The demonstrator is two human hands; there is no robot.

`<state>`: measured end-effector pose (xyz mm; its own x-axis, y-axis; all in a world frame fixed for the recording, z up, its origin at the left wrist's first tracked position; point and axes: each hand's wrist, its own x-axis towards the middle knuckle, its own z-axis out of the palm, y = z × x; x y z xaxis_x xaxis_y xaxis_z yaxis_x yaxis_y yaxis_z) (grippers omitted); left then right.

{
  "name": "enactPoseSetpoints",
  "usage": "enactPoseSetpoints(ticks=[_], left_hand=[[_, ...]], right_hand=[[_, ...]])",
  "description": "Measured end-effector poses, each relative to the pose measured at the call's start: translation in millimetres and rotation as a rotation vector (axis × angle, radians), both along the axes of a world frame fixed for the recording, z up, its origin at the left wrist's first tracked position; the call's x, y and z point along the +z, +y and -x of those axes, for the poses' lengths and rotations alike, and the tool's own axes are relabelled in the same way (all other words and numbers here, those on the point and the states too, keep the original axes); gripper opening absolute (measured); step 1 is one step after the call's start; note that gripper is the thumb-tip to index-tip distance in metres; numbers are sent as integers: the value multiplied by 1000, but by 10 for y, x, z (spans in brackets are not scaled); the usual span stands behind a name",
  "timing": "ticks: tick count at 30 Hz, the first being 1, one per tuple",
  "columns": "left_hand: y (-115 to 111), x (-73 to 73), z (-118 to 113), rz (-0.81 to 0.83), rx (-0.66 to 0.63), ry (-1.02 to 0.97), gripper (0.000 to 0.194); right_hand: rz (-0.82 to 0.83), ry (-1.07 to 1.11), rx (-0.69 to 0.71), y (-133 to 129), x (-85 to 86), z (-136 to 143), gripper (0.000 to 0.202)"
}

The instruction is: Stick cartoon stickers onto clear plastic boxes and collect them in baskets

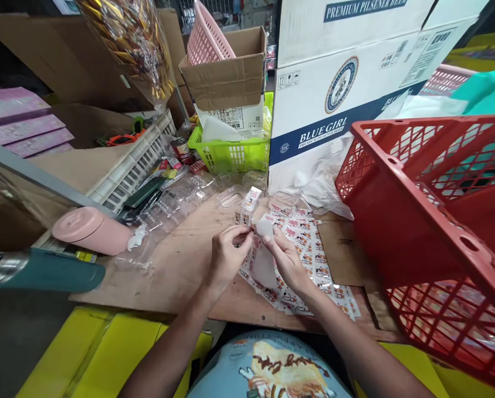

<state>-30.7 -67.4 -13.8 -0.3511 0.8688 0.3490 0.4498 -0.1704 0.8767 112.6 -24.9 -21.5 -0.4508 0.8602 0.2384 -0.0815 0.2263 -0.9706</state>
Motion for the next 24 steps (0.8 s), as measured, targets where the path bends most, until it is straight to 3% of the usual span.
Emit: enactPoseSetpoints(ticks=[4,7,12,17,19,21,24], left_hand=[[-68,17,-58,-41,32,52,16],[-88,38,-90,-19,27,75,16],[-83,-1,-118,41,23,55,16],[-324,-128,-51,154,29,-26,19],[-449,-198,-35,291,-82,-196,25],[-514,-244,-53,367,-223,-546,37],[-465,-237,-120,305,-350,-1055,60]], right_hand=[[-79,20,-80,-50,-26,35,33],[-33,56,-34,-70,-51,48,29],[289,155,-21,-57,-122,13,25],[472,302,-267,24,-78,-56,31],[527,351,-344,38,-27,-66,31],[596,397,-376,10,16,-43,33],[659,442,-348,-85,43,30,31]])
